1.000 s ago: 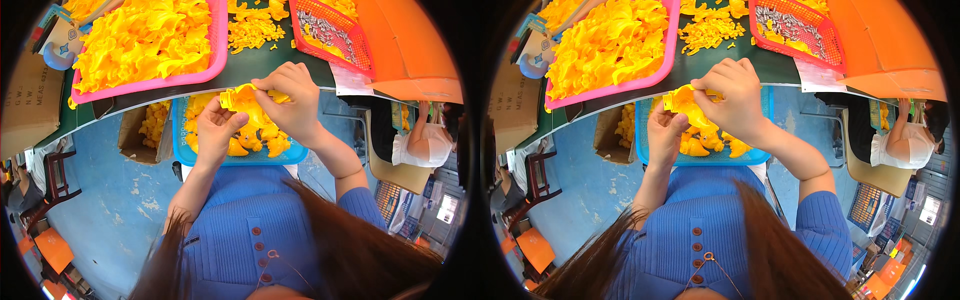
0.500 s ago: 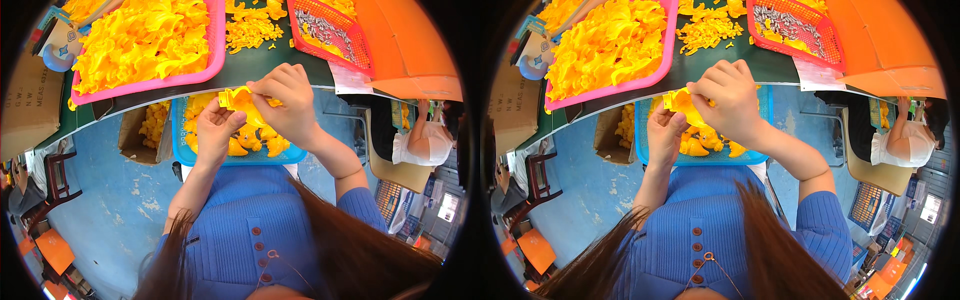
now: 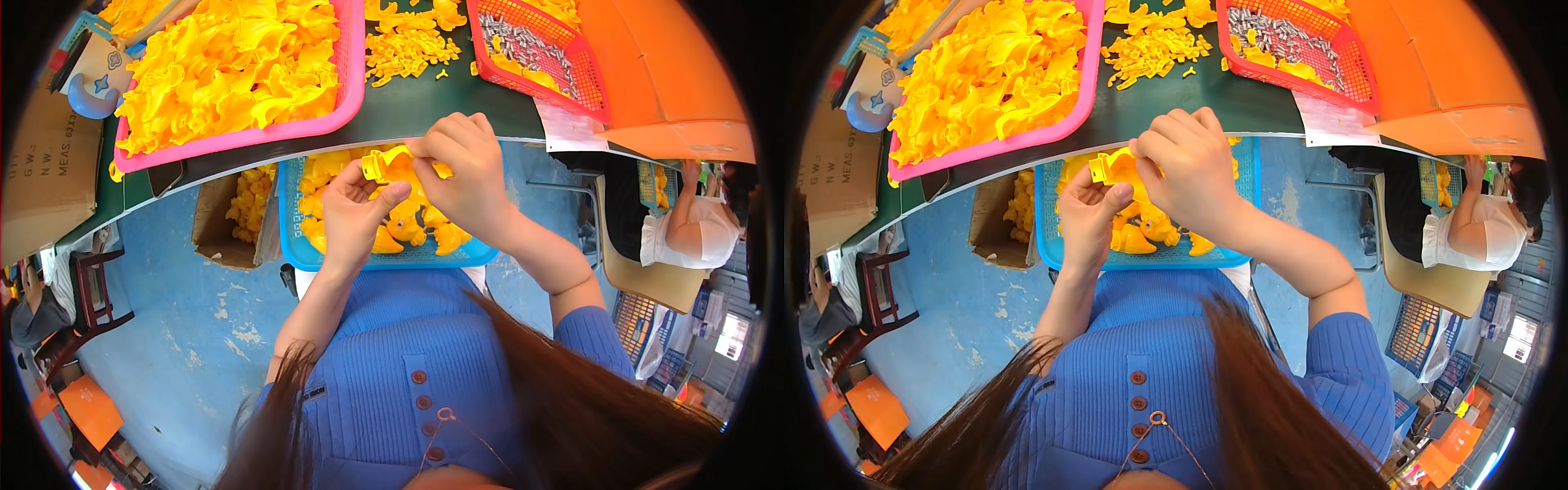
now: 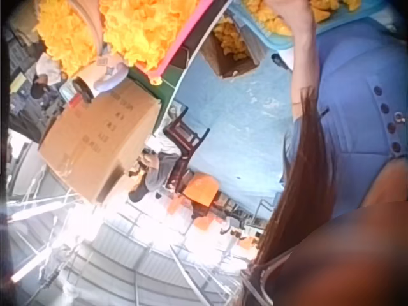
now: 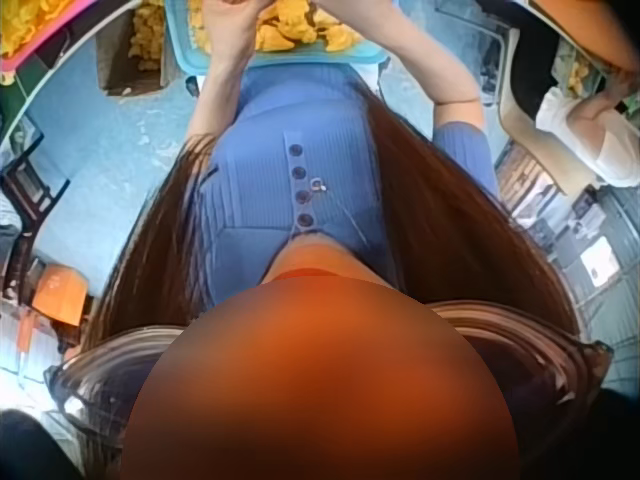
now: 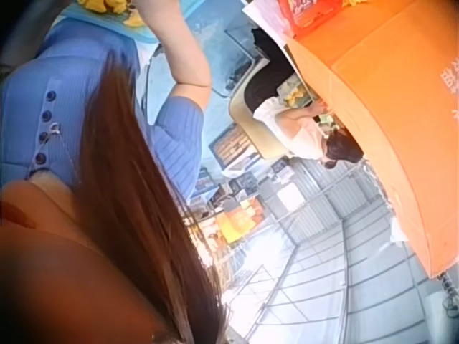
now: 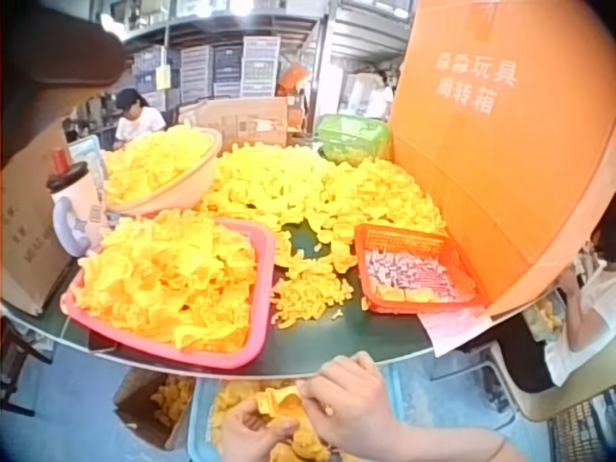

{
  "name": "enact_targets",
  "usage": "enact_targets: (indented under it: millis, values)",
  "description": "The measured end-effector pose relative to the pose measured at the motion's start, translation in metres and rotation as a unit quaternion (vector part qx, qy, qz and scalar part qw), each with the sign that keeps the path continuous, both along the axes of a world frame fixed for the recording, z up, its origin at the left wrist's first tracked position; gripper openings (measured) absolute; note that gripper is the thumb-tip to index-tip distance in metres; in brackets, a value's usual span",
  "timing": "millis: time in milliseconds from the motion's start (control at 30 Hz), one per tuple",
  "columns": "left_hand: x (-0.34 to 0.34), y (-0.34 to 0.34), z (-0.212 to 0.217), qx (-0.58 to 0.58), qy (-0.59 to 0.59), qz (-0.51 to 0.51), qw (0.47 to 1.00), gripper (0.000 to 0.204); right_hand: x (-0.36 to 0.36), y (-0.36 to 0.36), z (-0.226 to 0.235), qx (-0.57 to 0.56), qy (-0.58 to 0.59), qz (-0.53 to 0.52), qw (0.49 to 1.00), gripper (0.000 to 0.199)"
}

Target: Assembling yellow toy ducks by inserting small components into the rubber bodies.

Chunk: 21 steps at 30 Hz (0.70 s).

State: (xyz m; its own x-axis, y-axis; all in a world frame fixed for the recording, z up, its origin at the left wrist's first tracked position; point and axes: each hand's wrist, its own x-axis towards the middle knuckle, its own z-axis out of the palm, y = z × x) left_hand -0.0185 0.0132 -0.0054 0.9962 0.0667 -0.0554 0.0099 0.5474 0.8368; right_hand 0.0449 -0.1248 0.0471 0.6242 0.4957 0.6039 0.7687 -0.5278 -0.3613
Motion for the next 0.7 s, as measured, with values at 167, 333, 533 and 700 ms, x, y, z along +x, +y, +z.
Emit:
enact_targets:
  millis: [167, 333, 533, 700]
  values:
    - [0.006, 0.001, 0.010, 0.019, -0.031, -0.008, 0.999, 0.035, 0.006, 0.003, 0.002, 0.066, -0.112, 0.019, 0.991, 0.015]
    - [0.004, 0.003, 0.011, 0.038, -0.028, 0.002, 0.999, 0.036, 0.007, 0.001, 0.001, 0.039, -0.072, 0.012, 0.997, 0.015]
    - [0.007, 0.003, 0.010, 0.064, -0.036, 0.007, 0.997, 0.037, 0.002, 0.000, 0.002, 0.000, -0.032, -0.016, 0.999, 0.015]
    - [0.009, 0.005, 0.005, 0.080, -0.036, 0.004, 0.996, 0.037, 0.005, -0.002, -0.001, 0.019, 0.012, -0.017, 1.000, 0.014]
